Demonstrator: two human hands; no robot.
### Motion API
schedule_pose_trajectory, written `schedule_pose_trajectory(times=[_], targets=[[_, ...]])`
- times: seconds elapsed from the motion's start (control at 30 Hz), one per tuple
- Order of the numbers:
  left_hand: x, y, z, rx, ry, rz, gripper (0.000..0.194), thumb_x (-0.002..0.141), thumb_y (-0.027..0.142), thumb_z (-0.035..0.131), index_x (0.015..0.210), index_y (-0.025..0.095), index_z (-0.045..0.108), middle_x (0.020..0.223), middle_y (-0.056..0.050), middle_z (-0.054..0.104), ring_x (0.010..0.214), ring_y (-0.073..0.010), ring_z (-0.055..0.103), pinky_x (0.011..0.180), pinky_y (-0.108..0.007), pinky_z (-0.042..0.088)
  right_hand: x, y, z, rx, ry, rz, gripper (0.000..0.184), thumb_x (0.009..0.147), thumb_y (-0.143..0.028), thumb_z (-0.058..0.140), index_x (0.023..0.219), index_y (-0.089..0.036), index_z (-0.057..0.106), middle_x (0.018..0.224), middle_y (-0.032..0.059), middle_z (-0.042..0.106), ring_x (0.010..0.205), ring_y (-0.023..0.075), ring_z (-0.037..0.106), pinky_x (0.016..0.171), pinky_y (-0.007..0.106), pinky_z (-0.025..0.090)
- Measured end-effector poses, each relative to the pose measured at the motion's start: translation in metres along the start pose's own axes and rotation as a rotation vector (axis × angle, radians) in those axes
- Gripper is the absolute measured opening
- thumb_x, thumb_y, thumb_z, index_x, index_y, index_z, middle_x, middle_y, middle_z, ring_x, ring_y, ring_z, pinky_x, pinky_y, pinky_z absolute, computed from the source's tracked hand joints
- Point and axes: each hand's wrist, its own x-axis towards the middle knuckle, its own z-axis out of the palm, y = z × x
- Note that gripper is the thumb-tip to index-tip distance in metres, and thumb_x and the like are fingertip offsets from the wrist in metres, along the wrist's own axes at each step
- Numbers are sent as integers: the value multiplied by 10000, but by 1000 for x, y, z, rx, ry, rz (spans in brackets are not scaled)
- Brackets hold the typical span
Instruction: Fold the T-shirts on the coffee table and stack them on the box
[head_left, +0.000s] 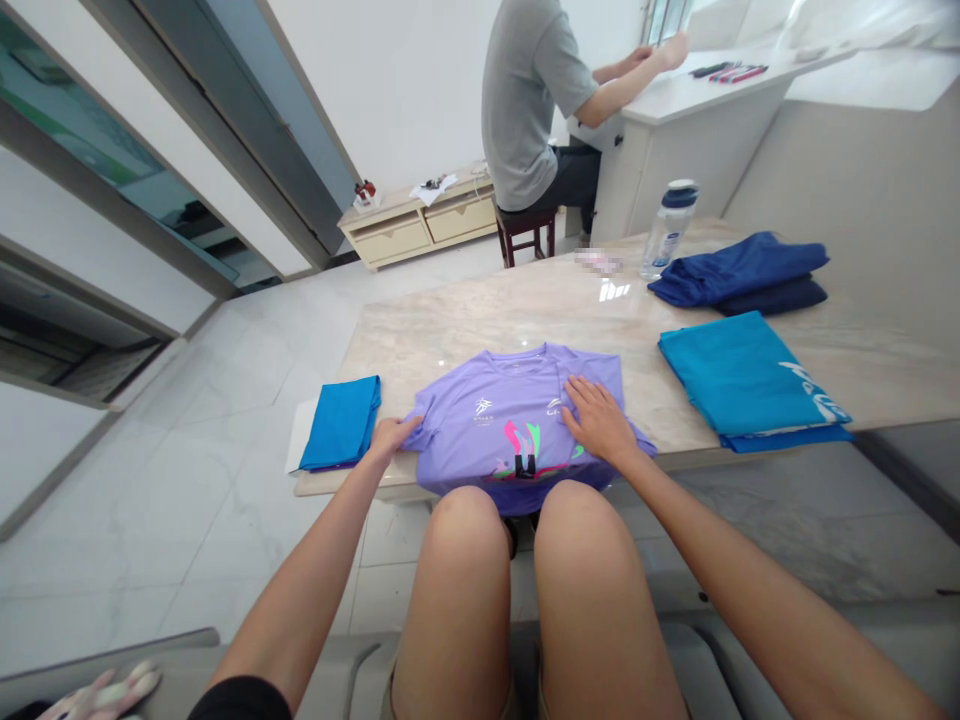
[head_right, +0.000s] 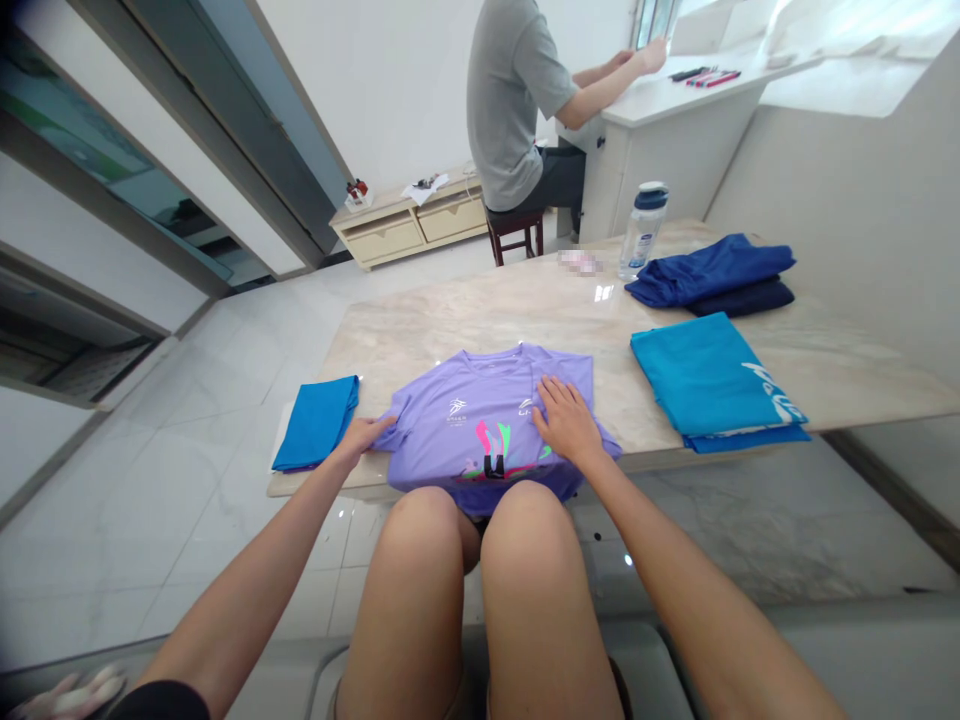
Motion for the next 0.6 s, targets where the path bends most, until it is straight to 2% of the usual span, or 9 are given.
schedule_pose_trajectory(times=[0.1,0.23,0.3,0.37,0.43,0.53,0.57,0.6], targets=[[-1,7,-3,130,79,86,239,778,412,801,814,206,684,916,-138,803,1034,-362,757,782,-351,519,0,-1,0,11,9,5,637,1096,-392,409,1642,-104,564,1725,174,501,1625,336,452,1356,562,335],[-8,29,-6,243,206,165,267,942,424,654,1054,192,722,1183,-218,805,1214,-403,731,895,-401,532,0,-2,-1,17,-6,19,635,1094,-382,416,1648,-109,562,1734,168,490,1632,331,443,1369,549,318],[-18,43,1,306,247,238,323,984,447,623,1173,204,720,1205,-212,803,1207,-400,739,917,-417,537,0,-3,-1,9,-16,24,638,1096,-378,406,1646,-92,559,1740,171,479,1639,326,433,1374,541,309],[-31,55,14,364,260,350,343,1018,462,597,1236,225,715,1141,-182,814,1134,-381,762,911,-419,545,0,-3,-2,-1,-23,24,642,1099,-377,394,1643,-80,558,1742,173,475,1643,324,427,1374,539,311],[-43,64,31,352,153,503,350,1037,471,591,1272,241,713,1059,-138,819,1030,-340,780,888,-403,560,0,-3,-4,-10,-28,19,643,1101,-380,389,1640,-75,561,1741,174,475,1641,326,432,1371,543,317],[-52,63,55,130,-167,730,379,1072,493,559,1316,246,710,1146,-106,817,1038,-270,776,889,-365,596,-1,-2,-5,-19,-36,15,640,1103,-389,397,1642,-86,561,1744,168,471,1637,328,439,1369,544,323],[-51,59,61,46,-218,782,390,1090,492,524,1324,239,707,1214,-109,807,1085,-256,768,912,-362,605,-1,-1,-6,-21,-40,15,641,1104,-392,399,1645,-88,558,1746,167,468,1638,328,438,1369,543,325],[-49,54,65,-17,-216,820,395,1104,480,490,1322,231,705,1273,-115,792,1134,-249,756,946,-370,610,-1,-1,-6,-23,-43,14,643,1105,-393,400,1648,-86,554,1747,167,466,1640,328,435,1369,543,325]])
